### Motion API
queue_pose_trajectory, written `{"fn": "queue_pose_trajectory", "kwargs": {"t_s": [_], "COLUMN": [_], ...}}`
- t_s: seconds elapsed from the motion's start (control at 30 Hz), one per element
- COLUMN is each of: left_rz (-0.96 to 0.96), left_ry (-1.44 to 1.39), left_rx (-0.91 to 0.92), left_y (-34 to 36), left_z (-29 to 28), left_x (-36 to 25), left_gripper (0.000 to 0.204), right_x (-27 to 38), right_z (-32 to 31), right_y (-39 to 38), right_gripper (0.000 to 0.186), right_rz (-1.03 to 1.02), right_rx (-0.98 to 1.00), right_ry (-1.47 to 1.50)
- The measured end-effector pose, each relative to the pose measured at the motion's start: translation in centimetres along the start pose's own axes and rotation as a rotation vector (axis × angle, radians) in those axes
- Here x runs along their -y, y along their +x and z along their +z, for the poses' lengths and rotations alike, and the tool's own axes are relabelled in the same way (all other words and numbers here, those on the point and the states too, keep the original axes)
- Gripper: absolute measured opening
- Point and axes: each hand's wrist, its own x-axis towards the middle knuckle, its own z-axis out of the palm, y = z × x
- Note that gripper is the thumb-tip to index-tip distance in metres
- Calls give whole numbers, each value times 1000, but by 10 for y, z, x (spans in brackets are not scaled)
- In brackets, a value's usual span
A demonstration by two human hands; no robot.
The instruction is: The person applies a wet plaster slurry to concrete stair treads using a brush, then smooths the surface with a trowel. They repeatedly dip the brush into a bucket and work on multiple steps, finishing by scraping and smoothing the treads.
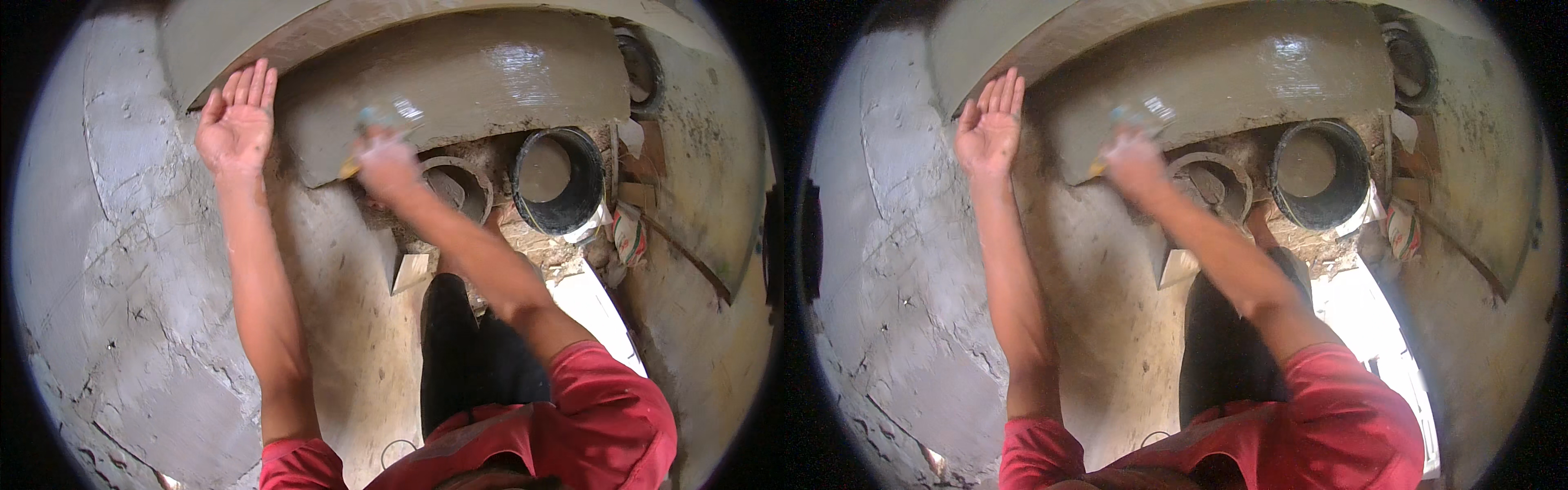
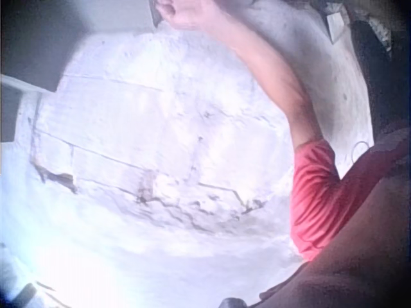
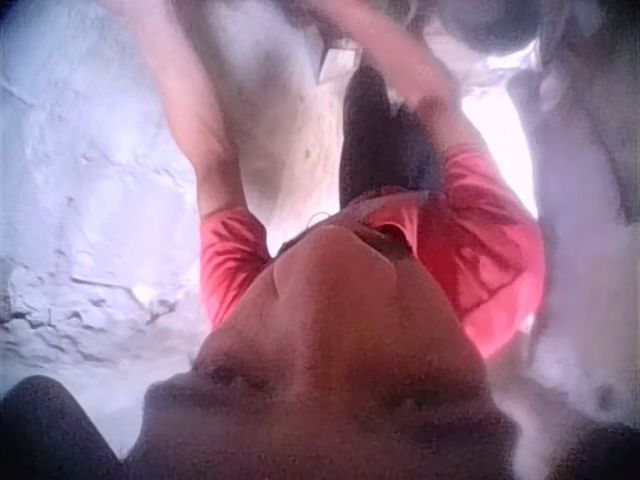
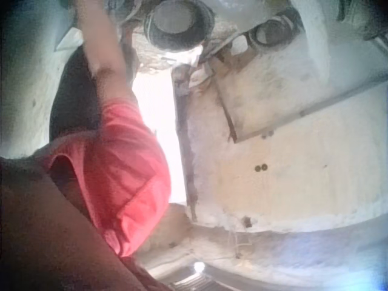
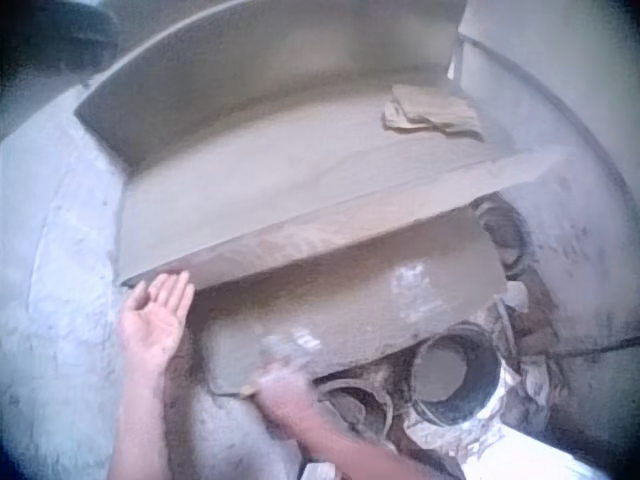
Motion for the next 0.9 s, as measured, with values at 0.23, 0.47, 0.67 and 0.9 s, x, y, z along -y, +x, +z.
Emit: {"fn": "queue_pose_trajectory", "kwargs": {"t_s": [0.23,0.47,0.67,0.9], "left_rz": [12,18,13,31], "left_ry": [69,133,12,143], "left_rx": [-69,-58,-128,-81], "left_y": [-14,-25,-17,-5], "left_z": [-15,-33,-37,-36], "left_x": [-11,-4,-5,-41], "left_gripper": [61,60,52,35], "right_x": [69,-119,-282,-337], "right_z": [-22,-88,6,73], "right_y": [-4,-161,-245,-248], "right_gripper": [26,16,25,28], "right_rz": [43,410,883,921], "right_rx": [-252,-787,-611,-408], "right_ry": [558,546,211,517]}}
